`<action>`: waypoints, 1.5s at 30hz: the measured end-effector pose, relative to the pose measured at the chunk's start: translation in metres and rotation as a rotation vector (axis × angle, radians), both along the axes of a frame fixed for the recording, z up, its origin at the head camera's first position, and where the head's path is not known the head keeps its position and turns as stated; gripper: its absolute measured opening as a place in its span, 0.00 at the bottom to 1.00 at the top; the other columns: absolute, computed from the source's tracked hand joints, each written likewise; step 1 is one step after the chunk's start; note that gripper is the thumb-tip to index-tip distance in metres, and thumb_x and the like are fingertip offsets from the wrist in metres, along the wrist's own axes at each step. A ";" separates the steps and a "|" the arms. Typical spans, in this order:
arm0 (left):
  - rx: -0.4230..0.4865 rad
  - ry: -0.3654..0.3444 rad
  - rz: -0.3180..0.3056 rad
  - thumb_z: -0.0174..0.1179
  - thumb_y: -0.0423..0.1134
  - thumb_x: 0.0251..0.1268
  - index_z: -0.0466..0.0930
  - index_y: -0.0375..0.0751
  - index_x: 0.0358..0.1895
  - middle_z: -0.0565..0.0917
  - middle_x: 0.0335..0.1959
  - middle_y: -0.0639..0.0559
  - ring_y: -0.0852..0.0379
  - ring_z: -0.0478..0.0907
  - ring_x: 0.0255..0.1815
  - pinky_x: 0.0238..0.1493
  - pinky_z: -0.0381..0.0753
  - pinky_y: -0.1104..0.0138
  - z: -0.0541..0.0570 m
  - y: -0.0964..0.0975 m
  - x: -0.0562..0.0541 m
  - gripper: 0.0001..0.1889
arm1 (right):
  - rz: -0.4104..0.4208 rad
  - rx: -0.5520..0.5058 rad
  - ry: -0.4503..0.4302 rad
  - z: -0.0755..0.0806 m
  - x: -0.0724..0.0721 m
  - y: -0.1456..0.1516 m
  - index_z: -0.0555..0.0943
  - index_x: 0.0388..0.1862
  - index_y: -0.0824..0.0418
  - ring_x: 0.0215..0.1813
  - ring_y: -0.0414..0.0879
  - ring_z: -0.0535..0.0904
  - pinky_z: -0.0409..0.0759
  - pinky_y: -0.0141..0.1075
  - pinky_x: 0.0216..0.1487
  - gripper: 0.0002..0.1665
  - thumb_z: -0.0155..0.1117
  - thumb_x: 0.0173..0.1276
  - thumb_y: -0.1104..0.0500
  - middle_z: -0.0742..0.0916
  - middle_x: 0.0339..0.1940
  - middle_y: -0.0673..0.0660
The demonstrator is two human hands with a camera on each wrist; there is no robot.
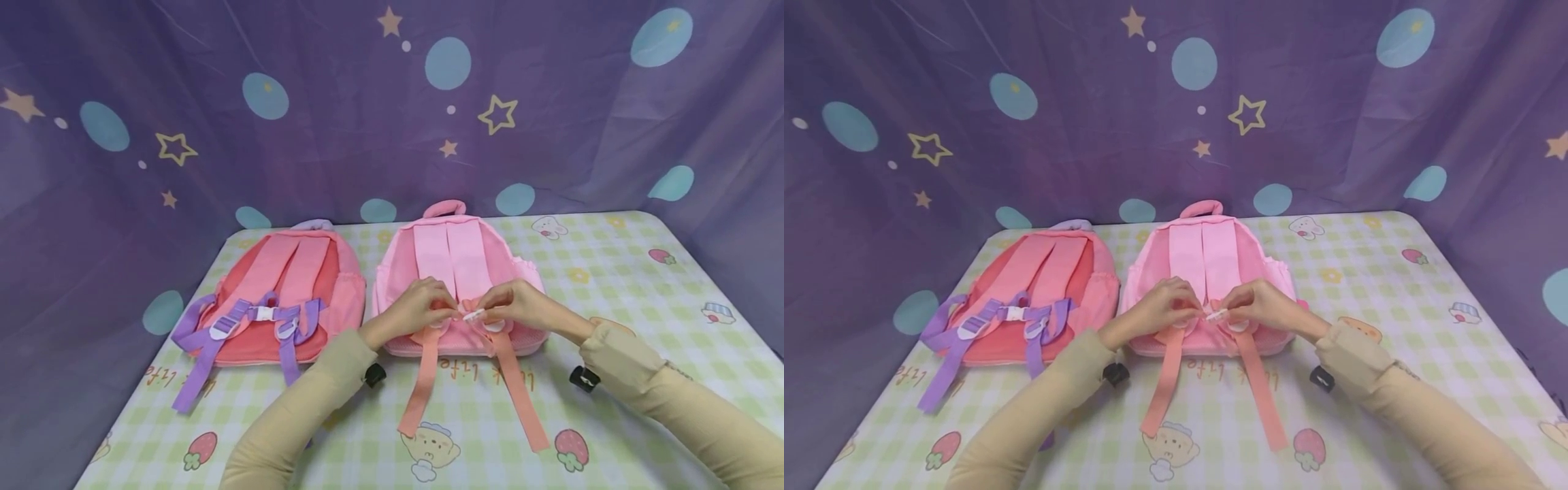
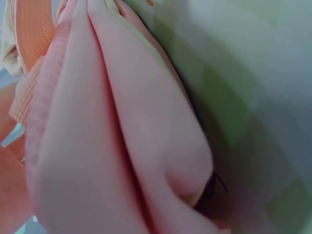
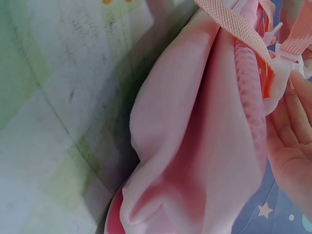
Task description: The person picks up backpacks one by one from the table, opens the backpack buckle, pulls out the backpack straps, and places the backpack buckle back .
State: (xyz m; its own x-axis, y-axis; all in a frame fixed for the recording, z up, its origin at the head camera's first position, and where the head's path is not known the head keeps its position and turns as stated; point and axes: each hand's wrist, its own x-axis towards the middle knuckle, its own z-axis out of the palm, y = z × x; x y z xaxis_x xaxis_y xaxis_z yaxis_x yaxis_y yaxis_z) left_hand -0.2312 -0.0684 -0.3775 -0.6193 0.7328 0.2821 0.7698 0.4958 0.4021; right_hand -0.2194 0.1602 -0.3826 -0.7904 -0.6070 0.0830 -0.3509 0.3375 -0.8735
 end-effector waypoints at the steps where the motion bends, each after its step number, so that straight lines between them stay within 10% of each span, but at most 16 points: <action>1: 0.006 -0.004 -0.004 0.62 0.42 0.52 0.83 0.44 0.30 0.79 0.28 0.57 0.60 0.71 0.36 0.43 0.65 0.67 0.000 0.000 0.000 0.06 | 0.002 -0.003 -0.002 0.000 0.000 0.000 0.81 0.34 0.68 0.31 0.35 0.79 0.77 0.30 0.33 0.08 0.62 0.57 0.64 0.85 0.32 0.59; 45: 0.200 -0.031 0.225 0.62 0.36 0.52 0.82 0.37 0.30 0.80 0.27 0.51 0.57 0.71 0.33 0.37 0.70 0.69 -0.009 -0.008 -0.010 0.05 | 0.013 -0.044 -0.029 -0.005 0.002 -0.002 0.80 0.33 0.72 0.31 0.34 0.78 0.76 0.28 0.29 0.07 0.62 0.56 0.68 0.85 0.30 0.63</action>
